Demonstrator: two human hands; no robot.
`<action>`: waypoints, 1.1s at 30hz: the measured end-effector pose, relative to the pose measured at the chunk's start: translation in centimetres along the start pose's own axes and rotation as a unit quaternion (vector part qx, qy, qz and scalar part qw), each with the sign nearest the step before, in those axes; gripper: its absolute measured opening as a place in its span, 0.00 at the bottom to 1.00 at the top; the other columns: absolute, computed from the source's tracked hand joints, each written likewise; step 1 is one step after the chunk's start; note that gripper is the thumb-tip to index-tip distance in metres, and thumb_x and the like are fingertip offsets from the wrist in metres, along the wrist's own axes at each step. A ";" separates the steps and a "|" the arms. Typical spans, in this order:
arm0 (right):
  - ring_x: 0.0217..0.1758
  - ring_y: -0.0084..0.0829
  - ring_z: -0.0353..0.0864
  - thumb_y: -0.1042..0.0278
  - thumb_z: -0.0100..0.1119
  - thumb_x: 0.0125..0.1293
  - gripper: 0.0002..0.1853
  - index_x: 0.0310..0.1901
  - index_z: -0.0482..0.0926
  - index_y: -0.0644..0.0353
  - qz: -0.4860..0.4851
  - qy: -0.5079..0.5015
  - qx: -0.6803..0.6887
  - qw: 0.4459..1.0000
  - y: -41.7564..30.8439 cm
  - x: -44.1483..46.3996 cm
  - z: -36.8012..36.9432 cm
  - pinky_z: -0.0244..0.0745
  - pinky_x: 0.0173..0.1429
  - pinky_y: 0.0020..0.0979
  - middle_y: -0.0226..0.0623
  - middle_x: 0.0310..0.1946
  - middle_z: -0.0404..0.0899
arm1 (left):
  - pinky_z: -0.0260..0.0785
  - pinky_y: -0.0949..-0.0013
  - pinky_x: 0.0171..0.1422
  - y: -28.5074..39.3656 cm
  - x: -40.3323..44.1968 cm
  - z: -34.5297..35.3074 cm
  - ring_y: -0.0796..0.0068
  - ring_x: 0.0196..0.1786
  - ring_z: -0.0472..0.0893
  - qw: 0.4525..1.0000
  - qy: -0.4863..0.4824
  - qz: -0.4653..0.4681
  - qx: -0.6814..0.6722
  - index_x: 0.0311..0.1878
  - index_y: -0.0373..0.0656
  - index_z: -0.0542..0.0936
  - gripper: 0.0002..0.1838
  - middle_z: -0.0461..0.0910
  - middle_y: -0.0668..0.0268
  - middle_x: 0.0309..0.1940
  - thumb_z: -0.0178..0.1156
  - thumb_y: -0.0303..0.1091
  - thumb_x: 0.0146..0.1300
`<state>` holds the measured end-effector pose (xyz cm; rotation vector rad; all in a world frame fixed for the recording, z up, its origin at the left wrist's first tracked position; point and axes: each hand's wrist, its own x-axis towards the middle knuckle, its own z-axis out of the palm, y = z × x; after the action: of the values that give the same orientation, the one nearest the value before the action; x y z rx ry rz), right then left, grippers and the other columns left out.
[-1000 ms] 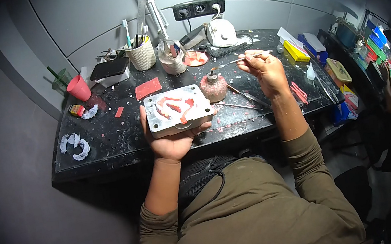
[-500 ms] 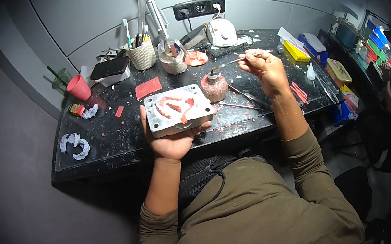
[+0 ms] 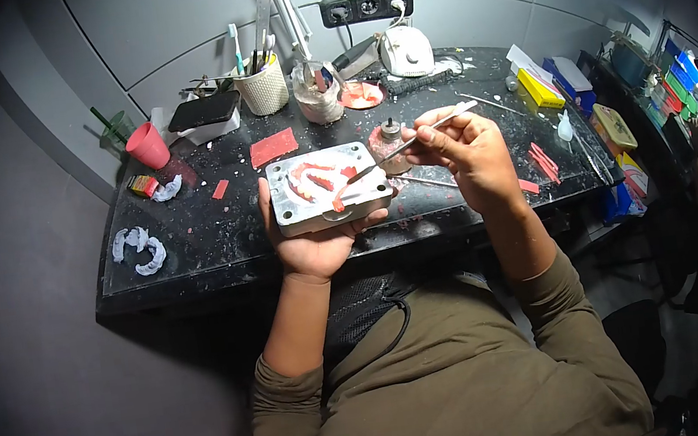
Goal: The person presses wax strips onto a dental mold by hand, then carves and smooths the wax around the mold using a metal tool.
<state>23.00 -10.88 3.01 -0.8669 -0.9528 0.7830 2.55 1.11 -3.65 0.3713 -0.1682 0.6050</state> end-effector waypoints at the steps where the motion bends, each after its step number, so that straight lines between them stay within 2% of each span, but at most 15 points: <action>1: 0.46 0.35 0.90 0.75 0.64 0.73 0.08 0.49 0.81 0.70 -0.007 -0.014 -0.001 1.000 0.0 0.0 0.3 0.90 0.54 0.37 0.47 0.44 0.88 | 0.67 0.14 0.62 0.1 0.0 -0.1 0.23 0.72 0.67 1.000 -0.004 -0.001 -0.001 0.79 0.41 0.59 0.53 0.63 0.39 0.76 0.45 0.78 0.68; 2: 0.46 0.35 0.90 0.75 0.64 0.73 0.08 0.49 0.81 0.70 -0.006 -0.015 -0.001 1.000 -0.1 -0.1 0.7 0.90 0.54 0.37 0.47 0.44 0.88 | 0.67 0.14 0.62 0.2 0.0 -0.4 0.23 0.72 0.67 1.000 -0.003 0.000 0.000 0.79 0.41 0.59 0.53 0.63 0.39 0.76 0.45 0.78 0.68; 4: 0.47 0.34 0.91 0.78 0.65 0.72 0.08 0.48 0.83 0.72 -0.012 -0.029 0.006 0.999 -0.2 -0.2 1.3 0.89 0.56 0.36 0.49 0.44 0.89 | 0.65 0.20 0.70 0.4 0.1 -0.7 0.15 0.75 0.58 0.998 -0.060 -0.019 0.027 0.82 0.35 0.51 0.58 0.53 0.32 0.79 0.48 0.77 0.67; 5: 0.47 0.34 0.91 0.78 0.65 0.72 0.08 0.48 0.83 0.72 -0.011 -0.030 0.006 0.999 -0.4 -0.3 1.5 0.89 0.56 0.36 0.49 0.44 0.89 | 0.65 0.20 0.70 0.3 0.1 -0.8 0.15 0.75 0.58 0.998 -0.059 -0.018 0.027 0.82 0.35 0.51 0.58 0.53 0.32 0.79 0.48 0.77 0.67; 8: 0.47 0.32 0.90 0.78 0.65 0.72 0.07 0.48 0.83 0.72 -0.010 -0.040 -0.015 0.999 -0.7 -0.5 2.1 0.89 0.55 0.35 0.48 0.44 0.89 | 0.65 0.20 0.70 0.0 -0.1 -0.1 0.16 0.74 0.60 0.999 -0.034 0.000 0.036 0.82 0.36 0.52 0.58 0.55 0.33 0.78 0.47 0.78 0.66; 10: 0.45 0.31 0.90 0.78 0.66 0.72 0.07 0.47 0.83 0.71 -0.029 -0.047 -0.032 0.998 -0.8 -0.6 2.3 0.89 0.54 0.34 0.46 0.42 0.89 | 0.67 0.16 0.64 -0.2 -0.2 0.4 0.27 0.72 0.70 0.999 0.029 0.011 0.025 0.79 0.40 0.61 0.53 0.65 0.41 0.75 0.43 0.79 0.68; 23: 0.42 0.28 0.90 0.76 0.68 0.71 0.07 0.47 0.83 0.69 -0.010 -0.053 -0.066 0.996 -1.2 -0.9 2.9 0.88 0.50 0.31 0.44 0.40 0.89 | 0.68 0.17 0.64 -0.1 -0.2 0.0 0.29 0.72 0.70 0.999 0.014 0.014 0.030 0.78 0.40 0.61 0.52 0.66 0.42 0.75 0.42 0.78 0.69; 26: 0.42 0.31 0.90 0.78 0.66 0.72 0.06 0.47 0.82 0.71 -0.017 -0.059 -0.061 0.996 -1.2 -0.9 3.0 0.89 0.51 0.33 0.46 0.40 0.88 | 0.68 0.17 0.65 -0.1 -0.2 0.0 0.29 0.72 0.70 1.000 0.010 0.013 0.018 0.78 0.40 0.61 0.52 0.66 0.42 0.75 0.43 0.78 0.69; 28: 0.42 0.28 0.90 0.75 0.68 0.71 0.07 0.47 0.83 0.69 -0.013 -0.055 -0.071 0.996 -1.3 -0.8 3.0 0.88 0.49 0.30 0.44 0.39 0.89 | 0.67 0.18 0.65 -0.2 -0.2 0.3 0.29 0.72 0.70 0.999 0.025 0.017 0.031 0.78 0.40 0.61 0.52 0.65 0.41 0.75 0.43 0.78 0.69; 33: 0.42 0.28 0.90 0.75 0.68 0.71 0.07 0.47 0.83 0.69 -0.026 -0.048 -0.069 0.996 -0.7 -0.5 2.8 0.87 0.49 0.30 0.43 0.39 0.89 | 0.67 0.18 0.66 -0.2 -0.1 0.6 0.30 0.72 0.70 0.999 0.026 0.016 0.030 0.78 0.39 0.61 0.52 0.65 0.41 0.75 0.43 0.78 0.69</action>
<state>20.39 -10.84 4.39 -0.9264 -1.1204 0.7252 2.51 0.64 -3.16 0.4115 -0.1071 0.6510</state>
